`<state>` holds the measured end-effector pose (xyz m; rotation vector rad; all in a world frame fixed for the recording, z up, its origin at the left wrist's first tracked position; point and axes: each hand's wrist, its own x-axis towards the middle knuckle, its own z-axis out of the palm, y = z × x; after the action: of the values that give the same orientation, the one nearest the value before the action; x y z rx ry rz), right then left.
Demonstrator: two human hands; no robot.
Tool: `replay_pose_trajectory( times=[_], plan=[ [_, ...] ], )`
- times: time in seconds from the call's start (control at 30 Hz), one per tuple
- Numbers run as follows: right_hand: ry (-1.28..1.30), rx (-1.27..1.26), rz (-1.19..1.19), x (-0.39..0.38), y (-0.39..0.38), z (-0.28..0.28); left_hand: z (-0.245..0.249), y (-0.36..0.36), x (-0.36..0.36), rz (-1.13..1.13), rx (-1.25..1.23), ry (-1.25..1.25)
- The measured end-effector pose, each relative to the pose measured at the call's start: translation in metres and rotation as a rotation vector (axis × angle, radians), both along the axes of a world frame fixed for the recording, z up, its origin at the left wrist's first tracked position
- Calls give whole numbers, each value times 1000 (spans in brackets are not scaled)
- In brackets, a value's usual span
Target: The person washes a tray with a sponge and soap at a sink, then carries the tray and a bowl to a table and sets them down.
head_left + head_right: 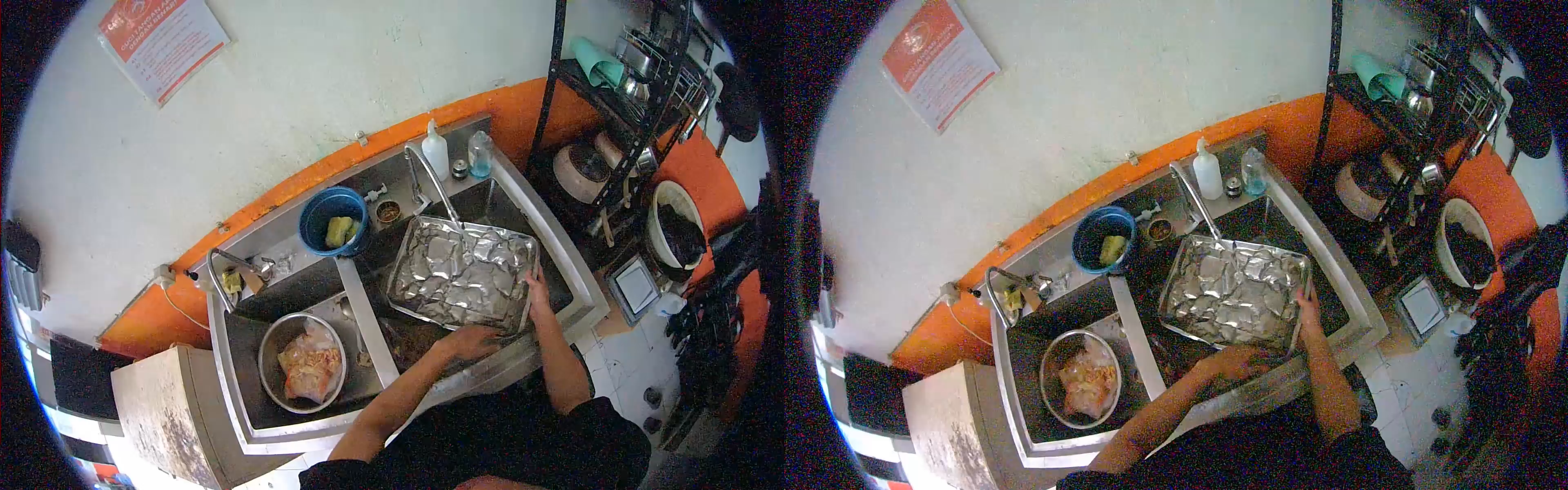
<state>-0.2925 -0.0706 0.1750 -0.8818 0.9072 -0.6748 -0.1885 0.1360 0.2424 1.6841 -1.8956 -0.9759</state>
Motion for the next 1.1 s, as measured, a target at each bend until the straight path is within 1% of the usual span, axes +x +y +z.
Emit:
replay_pose_trajectory(
  times=[0.03,0.07,0.1,0.17,0.2,0.23,0.3,0.33,0.37,0.4,0.43,0.47,0.5,0.53,0.57,0.6,0.63,0.67,0.7,0.73,0.77,0.8,0.83,0.87,0.9,0.97,1.0,1.03,1.1],
  plan=[
    [77,14,-25,-2,-5,0,9,6,5,-4,1,-3],
    [99,-57,-18,-7,-11,1,17,14,8,73,80,78],
    [98,-51,-21,-13,-16,3,28,23,11,148,161,161],
    [97,45,55,-20,-31,6,48,46,19,488,-169,193],
    [77,-6,71,-21,-36,6,51,57,30,645,-419,-52],
    [75,-1,62,-20,-41,2,56,67,41,789,-667,-303],
    [-6,-182,131,-17,-53,-14,66,81,61,1149,-681,-464],
    [83,-12,183,-16,-68,-44,58,88,70,1315,-633,-70],
    [86,-7,178,-14,-66,-43,50,95,78,1452,-563,334],
    [45,49,280,-5,-61,-36,57,105,86,1448,-559,333],
    [2,104,385,5,-54,-29,69,116,95,1403,-341,792],
    [-3,103,386,17,-46,-17,76,121,101,1303,-106,1233],
    [90,88,435,29,-36,-1,75,125,102,1305,-112,1226],
    [183,73,483,42,-27,7,72,133,100,1304,-79,1165],
    [175,74,484,53,-20,8,69,140,99,1302,-43,1104],
    [417,-249,579,63,-11,6,68,145,96,1305,-41,1096],
    [656,-579,658,72,1,10,67,147,90,1277,-101,1090],
    [707,-609,640,76,21,12,65,147,81,1250,-158,1086],
    [708,-599,641,85,41,4,67,146,72,1222,-211,1084],
    [829,-814,459,96,58,-16,88,137,59,1266,-204,930],
    [942,-1030,264,106,70,-36,92,133,51,1264,-202,931],
    [940,-1031,262,115,81,-56,95,129,45,1270,-220,988],
    [885,-1183,369,122,92,-76,96,127,43,1277,-237,1045],
    [821,-1330,480,129,101,-85,89,130,45,1236,-202,1035],
    [820,-1328,482,129,115,-58,84,130,44,1239,-199,1033],
    [522,-1207,702,119,141,2,79,128,42,1322,-229,1005],
    [447,-1287,768,114,135,10,84,130,41,1299,-247,1043],
    [449,-1287,763,111,120,-1,83,133,40,1293,-246,1043],
    [709,-1377,596,107,84,-25,81,138,39,1269,-276,1099]
  ],
)
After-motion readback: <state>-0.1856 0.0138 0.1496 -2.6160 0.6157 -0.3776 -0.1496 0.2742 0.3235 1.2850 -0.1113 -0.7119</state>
